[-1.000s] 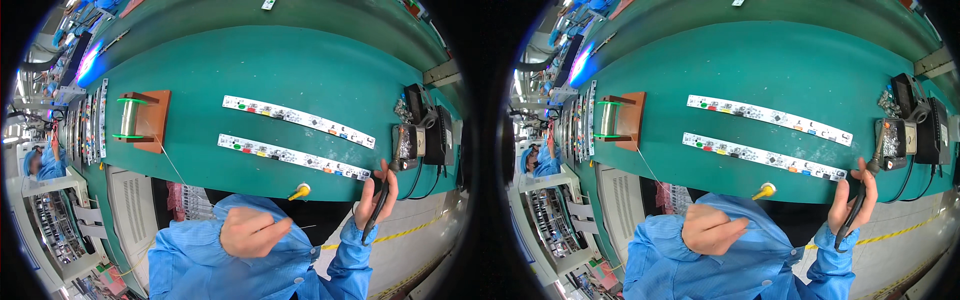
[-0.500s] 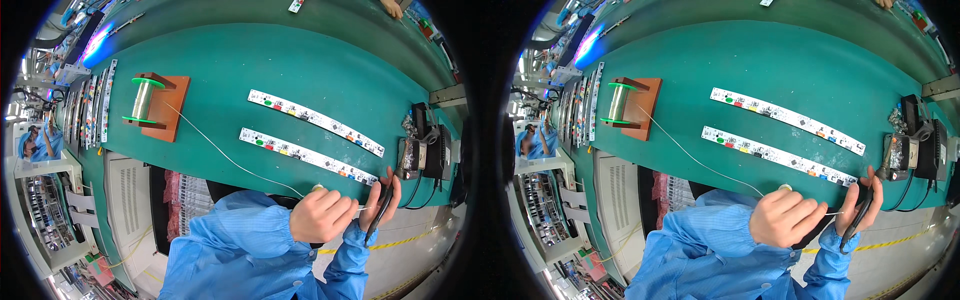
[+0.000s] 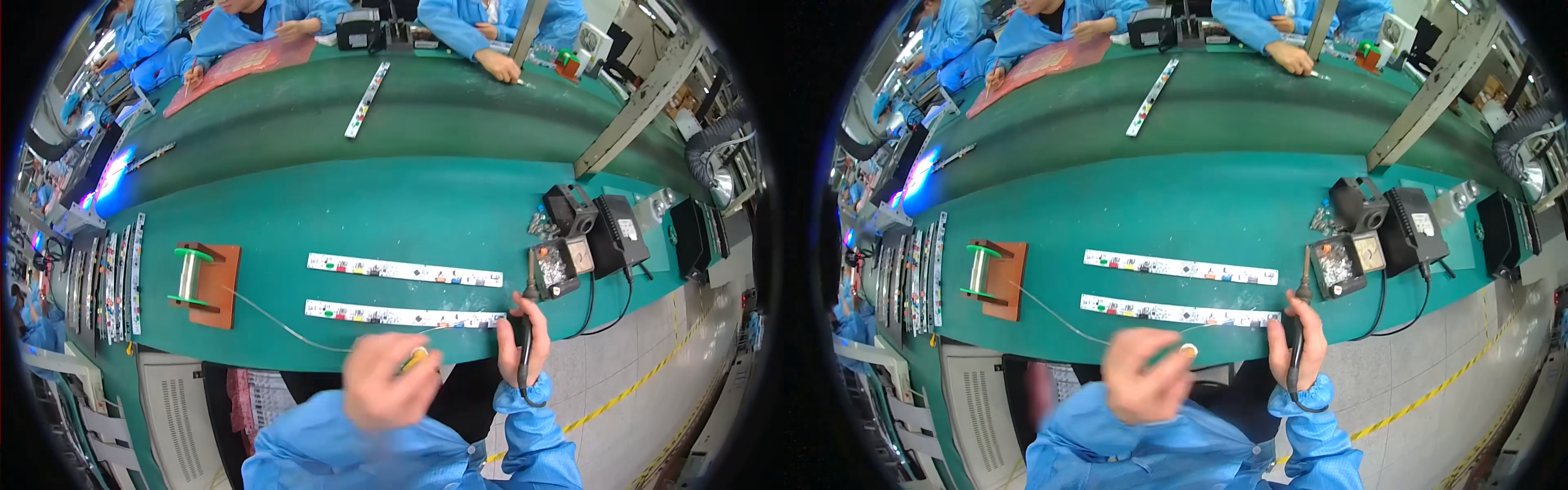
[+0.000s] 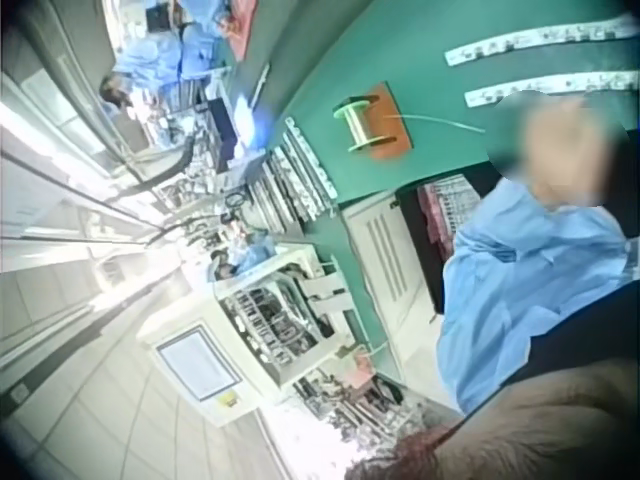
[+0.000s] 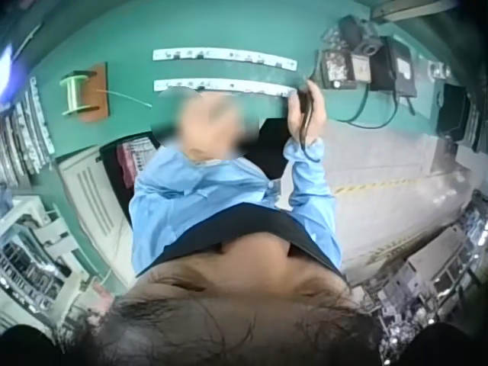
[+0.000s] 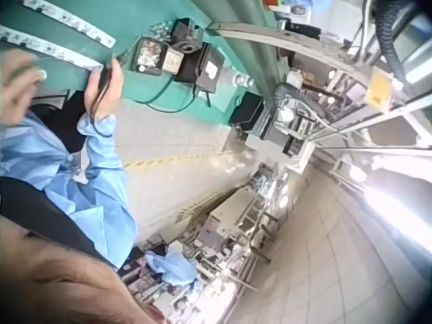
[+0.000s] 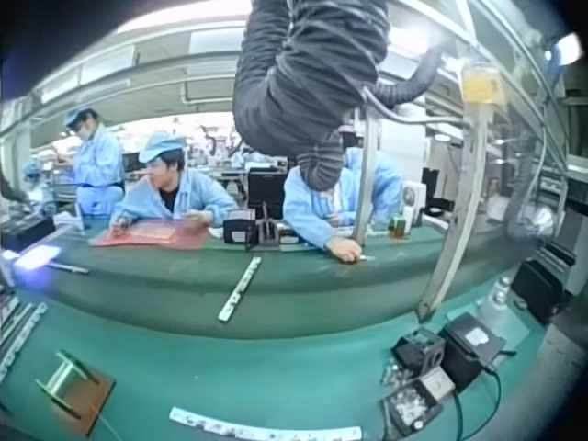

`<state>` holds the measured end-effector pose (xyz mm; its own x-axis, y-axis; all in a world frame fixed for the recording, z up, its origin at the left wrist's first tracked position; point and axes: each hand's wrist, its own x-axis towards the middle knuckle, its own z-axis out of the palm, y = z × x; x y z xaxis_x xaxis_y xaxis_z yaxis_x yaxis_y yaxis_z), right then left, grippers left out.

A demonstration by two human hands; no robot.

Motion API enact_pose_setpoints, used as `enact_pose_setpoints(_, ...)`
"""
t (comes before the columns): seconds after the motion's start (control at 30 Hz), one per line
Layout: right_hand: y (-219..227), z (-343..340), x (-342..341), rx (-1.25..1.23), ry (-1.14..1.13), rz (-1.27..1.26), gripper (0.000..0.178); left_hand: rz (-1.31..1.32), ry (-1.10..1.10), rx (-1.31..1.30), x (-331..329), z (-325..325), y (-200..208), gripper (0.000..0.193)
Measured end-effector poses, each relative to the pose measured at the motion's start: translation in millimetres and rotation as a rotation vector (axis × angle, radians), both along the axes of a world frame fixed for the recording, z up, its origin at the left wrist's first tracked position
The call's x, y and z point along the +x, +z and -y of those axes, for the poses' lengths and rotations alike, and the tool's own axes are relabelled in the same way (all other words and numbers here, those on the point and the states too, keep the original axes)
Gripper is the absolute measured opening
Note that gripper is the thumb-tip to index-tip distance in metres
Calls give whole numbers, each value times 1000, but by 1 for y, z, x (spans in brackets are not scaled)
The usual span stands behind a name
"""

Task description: Soldering components onto LED light strips at a manufacturing station.

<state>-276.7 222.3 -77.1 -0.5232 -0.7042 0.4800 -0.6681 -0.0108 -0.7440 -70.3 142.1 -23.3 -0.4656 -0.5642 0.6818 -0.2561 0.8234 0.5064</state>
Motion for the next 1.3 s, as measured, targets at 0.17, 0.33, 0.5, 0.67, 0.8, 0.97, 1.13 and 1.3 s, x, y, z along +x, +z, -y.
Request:
enact_pose_setpoints(0.17, 0, 0, -6, -16, -43, -28, 43, 185, 343, -15, 55, 63, 1, 17)
enact_pose_setpoints(0.33, -7, 6, -10, 47, -19, -66, 46, 475, 478, 81, 68, 88, -18, 16)
enact_pose_setpoints(0.5, -15, 4, -5, 72, 5, -57, 48, 507, 384, 214, 71, 89, -26, 17)
enact_pose_setpoints(0.67, -23, 3, -7, 9, 3, -52, 53, 518, 366, 211, 76, 86, -23, 20)
enact_pose_setpoints(0.8, -25, 2, -10, 4, -1, -46, 54, 575, 337, 218, 80, 85, -26, 21)
enact_pose_setpoints(0.97, -21, -2, -11, -51, -63, -59, 50, 351, 287, 327, 77, 85, -28, 20)
enact_pose_setpoints(1.13, -14, 1, -10, -157, -41, -128, 41, -49, 253, 633, 78, 76, -17, 21)
enact_pose_setpoints(1.3, -14, 2, -16, -258, 60, -150, 59, -224, 21, 872, 95, 90, -14, 28)
